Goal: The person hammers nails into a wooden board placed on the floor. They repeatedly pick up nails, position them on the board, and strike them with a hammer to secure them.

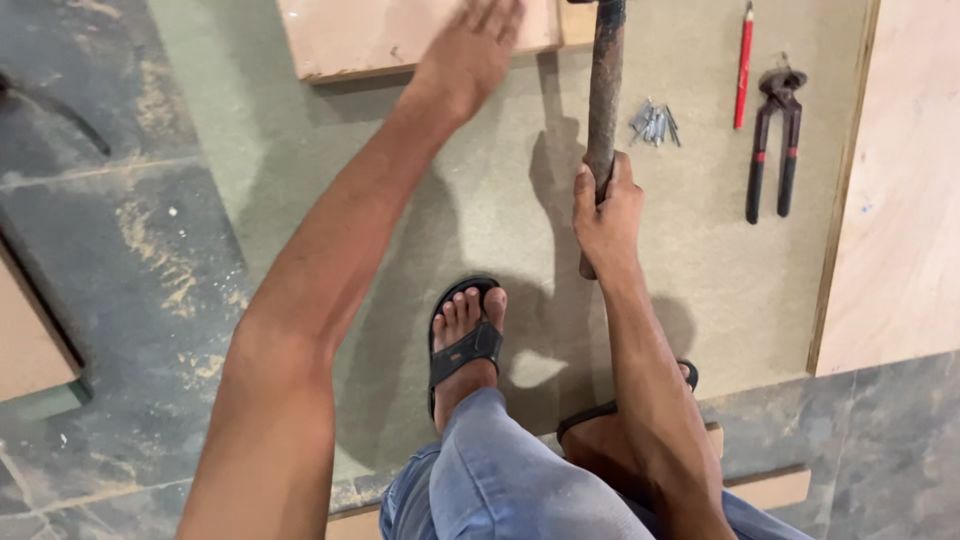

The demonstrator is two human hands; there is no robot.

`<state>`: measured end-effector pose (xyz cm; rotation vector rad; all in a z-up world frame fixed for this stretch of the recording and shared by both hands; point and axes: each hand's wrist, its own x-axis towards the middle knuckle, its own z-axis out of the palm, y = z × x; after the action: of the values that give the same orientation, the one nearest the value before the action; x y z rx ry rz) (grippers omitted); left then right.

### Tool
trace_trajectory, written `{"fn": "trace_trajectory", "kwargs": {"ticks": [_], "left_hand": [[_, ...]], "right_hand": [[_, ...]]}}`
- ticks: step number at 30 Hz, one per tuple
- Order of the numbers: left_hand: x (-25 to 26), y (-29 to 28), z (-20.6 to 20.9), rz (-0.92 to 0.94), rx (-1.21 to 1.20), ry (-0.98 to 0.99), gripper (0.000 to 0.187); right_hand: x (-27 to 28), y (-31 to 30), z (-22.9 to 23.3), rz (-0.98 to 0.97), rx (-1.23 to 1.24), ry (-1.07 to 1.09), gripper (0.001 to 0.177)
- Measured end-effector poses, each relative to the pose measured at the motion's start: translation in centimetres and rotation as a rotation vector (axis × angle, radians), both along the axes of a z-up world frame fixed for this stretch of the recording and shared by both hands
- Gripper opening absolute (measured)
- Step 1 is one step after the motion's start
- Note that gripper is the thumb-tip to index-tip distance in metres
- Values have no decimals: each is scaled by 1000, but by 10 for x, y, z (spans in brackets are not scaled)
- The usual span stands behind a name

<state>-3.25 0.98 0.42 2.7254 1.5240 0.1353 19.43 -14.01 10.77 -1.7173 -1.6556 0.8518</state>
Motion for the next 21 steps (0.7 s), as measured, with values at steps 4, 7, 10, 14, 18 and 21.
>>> {"fn": "trace_trajectory", "kwargs": {"ticks": [4,7,10,14,18,21], "left_hand": [[-25,-63,23,-38,99,-204,63],[-65,-133,41,199,162,-366,57],[-101,-155,59,562,-114,-297,66],[-124,-146,81,662,-398,-167,76],[-124,-132,82,687,-538,-71,80],[-120,-133,72,654,-531,-58,86]], "right_hand": [[-22,-2,5,67,8,0,18],[-42,1,17,135,42,-20,22],[-57,4,35,168,112,3,22],[-70,-9,53,135,293,175,22],[-87,-7,41,197,92,203,30],[-91,6,31,364,-95,-194,31]]}}
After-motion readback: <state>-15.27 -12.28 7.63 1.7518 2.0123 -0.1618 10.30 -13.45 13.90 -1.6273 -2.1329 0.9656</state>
